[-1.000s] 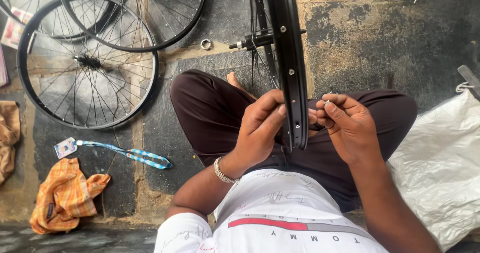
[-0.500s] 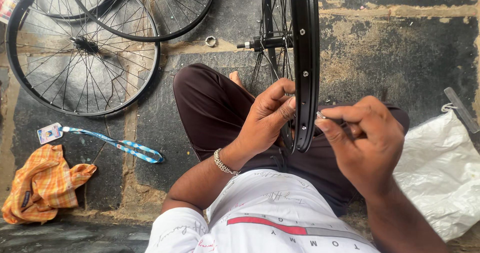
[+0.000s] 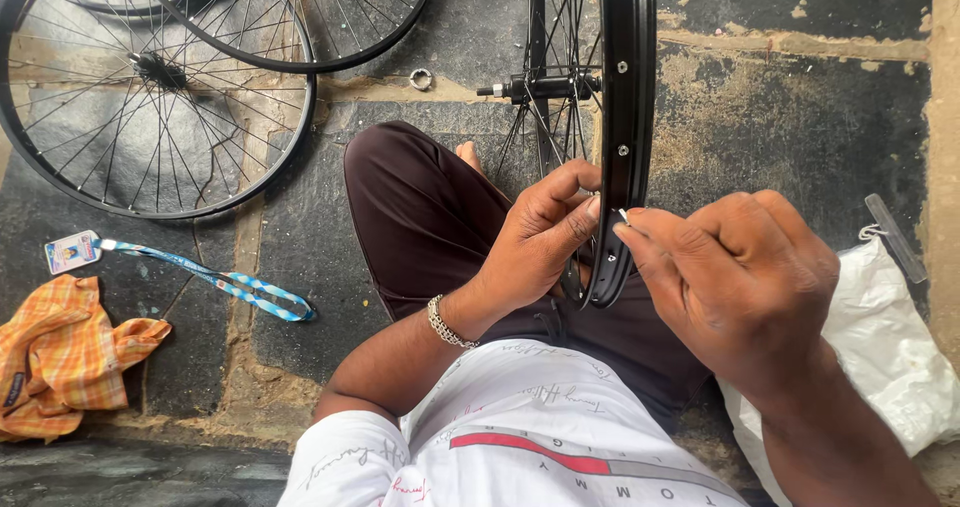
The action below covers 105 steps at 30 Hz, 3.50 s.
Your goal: The person sits on the ground and works on a bicycle wheel, using their hands to adjust the spokes and tighten the nipples. They rotate the wheel to access different sections and continue the adjustment process.
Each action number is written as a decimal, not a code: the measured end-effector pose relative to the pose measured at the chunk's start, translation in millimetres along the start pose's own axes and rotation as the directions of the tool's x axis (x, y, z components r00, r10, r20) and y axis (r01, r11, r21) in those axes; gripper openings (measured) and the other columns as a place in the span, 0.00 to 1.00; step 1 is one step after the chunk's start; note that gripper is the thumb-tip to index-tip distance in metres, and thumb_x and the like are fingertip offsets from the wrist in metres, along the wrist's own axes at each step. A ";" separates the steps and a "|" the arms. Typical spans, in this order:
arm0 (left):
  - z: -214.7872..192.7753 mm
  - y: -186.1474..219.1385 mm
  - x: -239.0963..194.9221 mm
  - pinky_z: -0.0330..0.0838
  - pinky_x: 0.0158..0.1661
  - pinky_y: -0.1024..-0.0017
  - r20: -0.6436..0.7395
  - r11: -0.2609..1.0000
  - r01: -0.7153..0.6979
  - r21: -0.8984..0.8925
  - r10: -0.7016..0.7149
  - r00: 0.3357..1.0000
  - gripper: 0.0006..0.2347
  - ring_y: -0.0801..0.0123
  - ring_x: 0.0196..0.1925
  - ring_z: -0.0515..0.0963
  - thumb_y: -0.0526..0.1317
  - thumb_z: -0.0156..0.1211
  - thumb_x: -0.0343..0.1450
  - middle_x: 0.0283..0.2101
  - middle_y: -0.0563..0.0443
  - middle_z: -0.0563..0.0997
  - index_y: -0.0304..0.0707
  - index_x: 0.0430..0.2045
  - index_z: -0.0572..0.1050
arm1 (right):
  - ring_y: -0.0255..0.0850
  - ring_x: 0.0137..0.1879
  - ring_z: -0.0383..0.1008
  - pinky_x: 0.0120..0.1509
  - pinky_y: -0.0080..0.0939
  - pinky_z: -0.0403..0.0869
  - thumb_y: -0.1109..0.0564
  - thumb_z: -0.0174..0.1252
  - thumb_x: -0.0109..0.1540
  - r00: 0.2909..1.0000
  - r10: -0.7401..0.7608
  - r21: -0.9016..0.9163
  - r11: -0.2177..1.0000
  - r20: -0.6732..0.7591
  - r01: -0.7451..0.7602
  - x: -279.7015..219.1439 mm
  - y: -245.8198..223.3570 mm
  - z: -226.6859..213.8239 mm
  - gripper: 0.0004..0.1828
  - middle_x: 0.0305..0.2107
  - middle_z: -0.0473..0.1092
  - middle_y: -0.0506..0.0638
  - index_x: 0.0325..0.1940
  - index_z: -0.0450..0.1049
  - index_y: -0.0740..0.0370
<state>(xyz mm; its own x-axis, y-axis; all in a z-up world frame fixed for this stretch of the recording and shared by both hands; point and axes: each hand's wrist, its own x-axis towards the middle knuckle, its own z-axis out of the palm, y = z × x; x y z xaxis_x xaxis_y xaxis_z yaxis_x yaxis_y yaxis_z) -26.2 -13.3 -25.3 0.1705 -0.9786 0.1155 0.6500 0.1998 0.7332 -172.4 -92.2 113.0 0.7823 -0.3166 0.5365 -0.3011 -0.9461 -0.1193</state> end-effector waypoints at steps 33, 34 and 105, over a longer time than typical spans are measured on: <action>-14.9 1.4 -7.4 0.66 0.40 0.85 -0.104 0.999 0.035 0.020 -0.033 0.994 0.09 0.85 0.37 0.70 0.30 0.51 0.78 0.38 0.58 0.75 0.28 0.51 0.72 | 0.41 0.31 0.68 0.32 0.41 0.68 0.61 0.63 0.57 0.987 -0.112 -0.061 0.991 0.112 0.119 18.8 -14.0 -8.5 0.08 0.25 0.64 0.47 0.41 0.78 0.64; -15.9 2.4 -6.2 0.67 0.42 0.83 -0.079 1.000 0.024 -0.002 -0.024 0.997 0.08 0.84 0.37 0.71 0.30 0.52 0.79 0.38 0.58 0.75 0.27 0.50 0.72 | 0.41 0.32 0.68 0.33 0.41 0.69 0.60 0.63 0.57 0.987 -0.109 -0.067 0.991 0.116 0.117 18.3 -12.9 -8.2 0.09 0.25 0.64 0.48 0.41 0.78 0.64; -27.2 -4.7 5.0 0.67 0.62 0.71 0.106 0.993 -0.004 -0.115 0.016 0.994 0.18 0.72 0.58 0.75 0.34 0.55 0.78 0.54 0.54 0.76 0.33 0.64 0.65 | 0.35 0.28 0.67 0.28 0.37 0.65 0.59 0.61 0.60 0.977 -0.196 -0.138 0.969 0.087 0.207 20.5 3.4 -3.4 0.05 0.22 0.61 0.44 0.30 0.72 0.60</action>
<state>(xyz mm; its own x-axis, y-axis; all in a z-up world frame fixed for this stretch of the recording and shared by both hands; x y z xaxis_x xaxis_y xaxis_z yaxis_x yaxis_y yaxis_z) -8.3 -17.7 -46.4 0.1015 -0.9749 0.1981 0.7304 0.2082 0.6505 -159.3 -101.7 126.4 0.8703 -0.1297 0.4751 -0.2054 -0.9724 0.1108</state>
